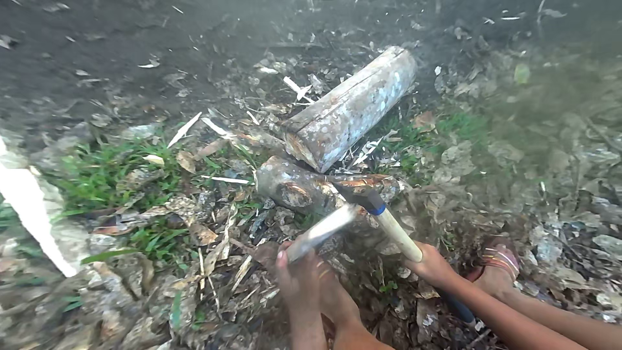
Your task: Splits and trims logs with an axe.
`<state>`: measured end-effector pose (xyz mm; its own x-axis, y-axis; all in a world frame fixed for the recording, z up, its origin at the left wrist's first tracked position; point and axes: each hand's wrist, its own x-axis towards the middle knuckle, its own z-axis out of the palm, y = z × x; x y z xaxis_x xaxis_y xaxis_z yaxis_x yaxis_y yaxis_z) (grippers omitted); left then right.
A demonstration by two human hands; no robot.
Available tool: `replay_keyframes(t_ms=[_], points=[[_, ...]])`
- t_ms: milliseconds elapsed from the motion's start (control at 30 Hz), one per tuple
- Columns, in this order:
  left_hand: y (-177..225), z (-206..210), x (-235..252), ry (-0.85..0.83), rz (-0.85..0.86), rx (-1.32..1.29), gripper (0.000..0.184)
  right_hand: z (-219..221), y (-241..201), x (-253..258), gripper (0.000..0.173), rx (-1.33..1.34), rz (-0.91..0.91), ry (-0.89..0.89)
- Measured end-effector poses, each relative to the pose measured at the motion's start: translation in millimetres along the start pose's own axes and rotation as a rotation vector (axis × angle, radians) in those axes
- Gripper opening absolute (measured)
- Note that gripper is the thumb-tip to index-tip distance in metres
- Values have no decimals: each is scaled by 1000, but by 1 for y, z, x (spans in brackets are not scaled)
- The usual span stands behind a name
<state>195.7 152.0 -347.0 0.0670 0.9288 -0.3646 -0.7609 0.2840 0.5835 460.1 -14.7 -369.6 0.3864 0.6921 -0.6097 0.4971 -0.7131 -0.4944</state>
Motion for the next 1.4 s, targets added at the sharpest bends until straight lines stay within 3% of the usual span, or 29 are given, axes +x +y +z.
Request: replay_keyframes(t_ms=[100,233,300,400,500,667,800,933,1167,1300,1400], points=[[0,10,6,119,222,563,20,0,0,1,40,-2,11,4],[9,34,23,90,472,816,14,-9,2,3,36,47,16,-11],[21,49,29,8,543,906,12,-15,4,7,34,91,13,-49],[30,61,35,-26,580,1258,23,-18,1,6,33,95,21,-76],[9,65,42,-89,573,1508,25,-17,-18,-11,33,35,45,-33],[-31,66,62,-128,846,1492,33,-35,-49,-56,34,56,4,33],[-33,69,56,-255,886,1410,38,-51,-73,-91,30,134,-145,148],[-45,50,46,-335,916,1142,40,-48,-85,-96,22,205,-195,186],[-53,37,36,-152,834,1113,30,-11,-60,-62,31,67,81,-17],[-56,38,29,-103,804,1169,24,-23,-80,-68,30,86,32,57],[-58,52,31,-39,794,1224,23,-37,-97,-82,26,100,-110,187]])
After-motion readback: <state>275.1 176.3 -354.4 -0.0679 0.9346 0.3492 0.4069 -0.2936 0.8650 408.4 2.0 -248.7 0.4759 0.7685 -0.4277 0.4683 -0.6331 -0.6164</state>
